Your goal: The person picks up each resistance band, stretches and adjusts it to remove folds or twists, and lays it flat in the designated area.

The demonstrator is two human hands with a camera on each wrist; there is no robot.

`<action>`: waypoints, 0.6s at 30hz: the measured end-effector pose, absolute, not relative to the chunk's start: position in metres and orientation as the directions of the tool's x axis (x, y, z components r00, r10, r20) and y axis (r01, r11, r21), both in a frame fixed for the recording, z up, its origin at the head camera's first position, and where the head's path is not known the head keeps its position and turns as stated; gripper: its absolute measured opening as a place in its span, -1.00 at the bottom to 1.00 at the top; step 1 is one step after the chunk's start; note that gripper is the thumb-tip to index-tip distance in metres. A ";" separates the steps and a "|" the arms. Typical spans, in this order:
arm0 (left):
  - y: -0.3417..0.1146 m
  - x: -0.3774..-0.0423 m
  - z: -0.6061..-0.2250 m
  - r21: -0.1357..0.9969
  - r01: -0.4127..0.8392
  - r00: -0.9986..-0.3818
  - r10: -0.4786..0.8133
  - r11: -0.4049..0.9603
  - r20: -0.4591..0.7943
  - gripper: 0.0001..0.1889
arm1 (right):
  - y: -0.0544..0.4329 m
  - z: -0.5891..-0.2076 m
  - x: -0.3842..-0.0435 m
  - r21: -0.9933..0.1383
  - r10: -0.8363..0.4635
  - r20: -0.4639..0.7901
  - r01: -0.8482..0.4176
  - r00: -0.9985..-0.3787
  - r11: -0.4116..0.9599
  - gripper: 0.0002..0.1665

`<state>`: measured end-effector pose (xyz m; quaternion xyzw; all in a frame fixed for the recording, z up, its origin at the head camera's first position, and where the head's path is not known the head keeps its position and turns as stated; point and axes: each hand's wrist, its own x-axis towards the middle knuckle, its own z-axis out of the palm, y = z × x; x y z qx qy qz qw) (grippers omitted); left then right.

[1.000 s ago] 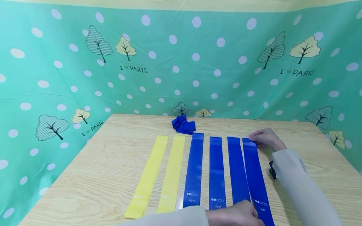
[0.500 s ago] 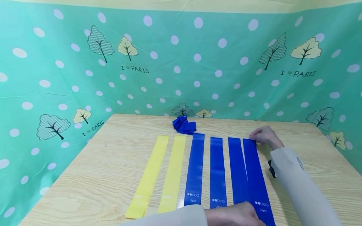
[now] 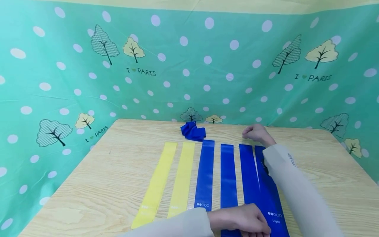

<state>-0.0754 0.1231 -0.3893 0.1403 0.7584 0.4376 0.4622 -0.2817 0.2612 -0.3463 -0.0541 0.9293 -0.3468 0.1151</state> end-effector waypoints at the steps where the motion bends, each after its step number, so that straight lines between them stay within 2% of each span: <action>1: 0.117 -0.077 -0.383 0.801 -0.210 -0.538 0.618 0.560 -0.573 -0.70 | 0.254 -0.345 -0.283 -0.658 -0.194 -0.171 -0.035 -0.966 0.753 -0.61; 7: 0.087 -0.097 -0.368 0.819 -0.298 -0.566 0.600 0.490 -0.565 -0.71 | 0.210 -0.343 -0.293 -0.674 -0.241 -0.166 -0.069 -0.956 0.736 -0.62; 13: 0.055 -0.122 -0.363 0.863 -0.236 -0.669 0.569 0.448 -0.478 -0.75 | 0.163 -0.338 -0.301 -0.679 -0.260 -0.148 -0.093 -0.954 0.728 -0.66; 16: 0.040 -0.134 -0.361 0.878 -0.193 -0.711 0.555 0.438 -0.433 -0.76 | 0.141 -0.339 -0.304 -0.680 -0.247 -0.138 -0.090 -0.959 0.727 -0.85; 18: 0.030 -0.141 -0.360 0.880 -0.176 -0.736 0.535 0.441 -0.415 -0.76 | 0.128 -0.340 -0.306 -0.682 -0.238 -0.137 -0.083 -0.962 0.727 -0.83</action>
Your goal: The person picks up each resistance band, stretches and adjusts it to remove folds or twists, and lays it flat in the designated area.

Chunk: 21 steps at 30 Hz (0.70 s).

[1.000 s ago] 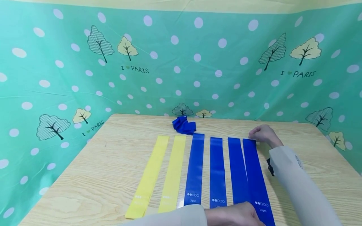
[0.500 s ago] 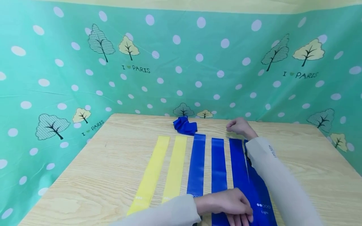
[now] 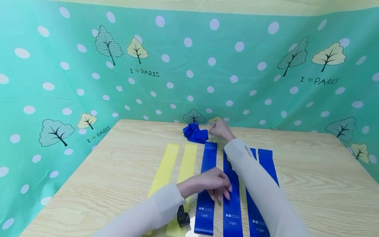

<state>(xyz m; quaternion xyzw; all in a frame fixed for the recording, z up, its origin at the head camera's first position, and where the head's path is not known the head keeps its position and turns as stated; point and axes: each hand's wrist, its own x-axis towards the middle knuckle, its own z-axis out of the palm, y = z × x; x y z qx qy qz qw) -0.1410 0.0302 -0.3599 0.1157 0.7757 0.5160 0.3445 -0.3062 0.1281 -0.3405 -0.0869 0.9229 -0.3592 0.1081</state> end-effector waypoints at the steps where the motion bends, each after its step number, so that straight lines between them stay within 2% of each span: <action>1: 0.025 -0.144 -0.360 0.881 -0.168 -0.748 0.525 0.442 -0.406 -0.77 | 0.121 -0.342 -0.308 -0.687 -0.232 -0.143 -0.072 -0.962 0.723 -0.75; 3: 0.015 -0.151 -0.360 0.877 -0.158 -0.765 0.505 0.454 -0.399 -0.78 | 0.108 -0.345 -0.310 -0.687 -0.211 -0.148 -0.053 -0.966 0.725 -0.61; 7: -0.002 -0.162 -0.362 0.872 -0.158 -0.778 0.485 0.463 -0.399 -0.77 | 0.085 -0.350 -0.314 -0.614 -0.142 -0.133 -0.031 -0.981 0.789 -0.48; 9: -0.011 -0.166 -0.363 0.868 -0.167 -0.786 0.468 0.468 -0.404 -0.77 | 0.075 -0.352 -0.314 -0.551 -0.104 -0.126 -0.017 -0.987 0.834 -0.51; 13: -0.024 -0.171 -0.364 0.861 -0.206 -0.803 0.422 0.465 -0.421 -0.79 | 0.060 -0.355 -0.310 -0.440 -0.062 -0.135 0.004 -0.989 0.898 -0.71; 17: -0.035 -0.175 -0.363 0.861 -0.230 -0.813 0.397 0.454 -0.426 -0.79 | 0.052 -0.358 -0.309 -0.339 -0.042 -0.192 0.026 -0.981 0.940 -0.47; 19: -0.040 -0.177 -0.363 0.862 -0.230 -0.819 0.389 0.451 -0.422 -0.79 | 0.050 -0.360 -0.310 -0.311 -0.044 -0.212 0.025 -0.976 0.950 -0.49; 21: -0.044 -0.179 -0.364 0.863 -0.232 -0.824 0.381 0.449 -0.420 -0.79 | 0.050 -0.361 -0.311 -0.304 -0.052 -0.214 0.016 -0.976 0.953 -0.60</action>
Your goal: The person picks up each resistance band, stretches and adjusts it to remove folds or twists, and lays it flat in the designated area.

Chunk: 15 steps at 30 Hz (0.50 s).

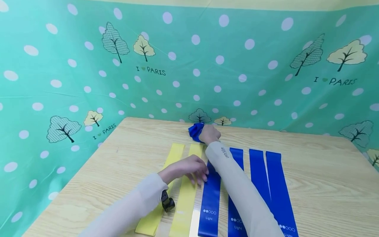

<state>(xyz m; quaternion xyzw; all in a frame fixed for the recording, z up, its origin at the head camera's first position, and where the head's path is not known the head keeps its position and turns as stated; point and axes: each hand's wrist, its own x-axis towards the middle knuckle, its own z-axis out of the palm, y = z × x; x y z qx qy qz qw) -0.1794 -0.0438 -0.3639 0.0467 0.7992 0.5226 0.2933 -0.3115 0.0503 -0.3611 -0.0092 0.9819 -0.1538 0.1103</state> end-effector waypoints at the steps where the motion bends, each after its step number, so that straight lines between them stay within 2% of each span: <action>1: -0.045 -0.180 -0.364 0.863 -0.232 -0.824 0.381 0.449 -0.420 -0.79 | 0.053 -0.360 -0.311 -0.309 -0.053 -0.208 0.014 -0.977 0.951 -0.66; 4: -0.047 -0.184 -0.364 0.867 -0.233 -0.829 0.376 0.441 -0.414 -0.77 | 0.064 -0.354 -0.311 -0.340 -0.061 -0.197 0.009 -0.979 0.940 -0.87; 11: -0.051 -0.196 -0.361 0.874 -0.236 -0.856 0.335 0.425 -0.394 -0.75 | 0.094 -0.332 -0.311 -0.430 -0.131 -0.183 -0.040 -0.974 0.902 -0.65; 15: -0.050 -0.202 -0.361 0.883 -0.243 -0.872 0.309 0.401 -0.381 -0.75 | 0.110 -0.321 -0.309 -0.537 -0.152 -0.183 -0.030 -0.971 0.843 -0.59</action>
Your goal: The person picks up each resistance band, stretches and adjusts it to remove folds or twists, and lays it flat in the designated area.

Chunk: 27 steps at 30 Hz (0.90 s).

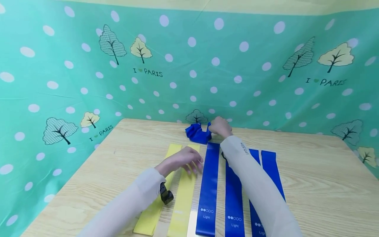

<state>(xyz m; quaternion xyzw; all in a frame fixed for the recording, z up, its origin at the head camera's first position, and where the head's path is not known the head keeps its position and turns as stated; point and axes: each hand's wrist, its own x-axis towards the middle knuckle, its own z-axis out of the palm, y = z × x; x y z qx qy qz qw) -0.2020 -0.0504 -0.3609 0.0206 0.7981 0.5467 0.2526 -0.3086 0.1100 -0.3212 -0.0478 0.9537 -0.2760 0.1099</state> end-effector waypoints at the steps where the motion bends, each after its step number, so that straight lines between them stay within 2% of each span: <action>1: -0.049 -0.203 -0.361 0.886 -0.243 -0.876 0.302 0.394 -0.375 -0.74 | 0.114 -0.319 -0.308 -0.566 -0.152 -0.181 -0.023 -0.972 0.824 -0.59; 6: -0.043 -0.210 -0.359 0.907 -0.237 -0.901 0.269 0.349 -0.339 -0.72 | 0.128 -0.305 -0.303 -0.679 -0.138 -0.166 0.011 -0.976 0.734 -0.58; 10: -0.037 -0.216 -0.355 0.928 -0.219 -0.929 0.228 0.300 -0.293 -0.71 | 0.134 -0.294 -0.299 -0.755 -0.107 -0.187 0.074 -0.976 0.652 -0.69; 14: -0.030 -0.223 -0.353 0.958 -0.164 -0.968 0.149 0.235 -0.202 -0.74 | 0.136 -0.287 -0.295 -0.822 -0.091 -0.218 0.132 -0.972 0.554 -0.67; 19: -0.022 -0.230 -0.348 0.983 -0.055 -0.997 0.036 0.178 -0.062 -0.81 | 0.135 -0.286 -0.287 -0.871 -0.132 -0.253 0.167 -0.958 0.462 -0.63; 23: -0.018 -0.233 -0.343 0.964 0.060 -0.997 -0.032 0.259 0.071 -0.77 | 0.132 -0.288 -0.279 -0.884 -0.158 -0.266 0.175 -0.951 0.432 -0.59; 27: -0.016 -0.235 -0.338 0.916 0.135 -0.989 -0.012 0.377 0.151 -0.63 | 0.126 -0.292 -0.271 -0.886 -0.169 -0.263 0.168 -0.950 0.431 -0.54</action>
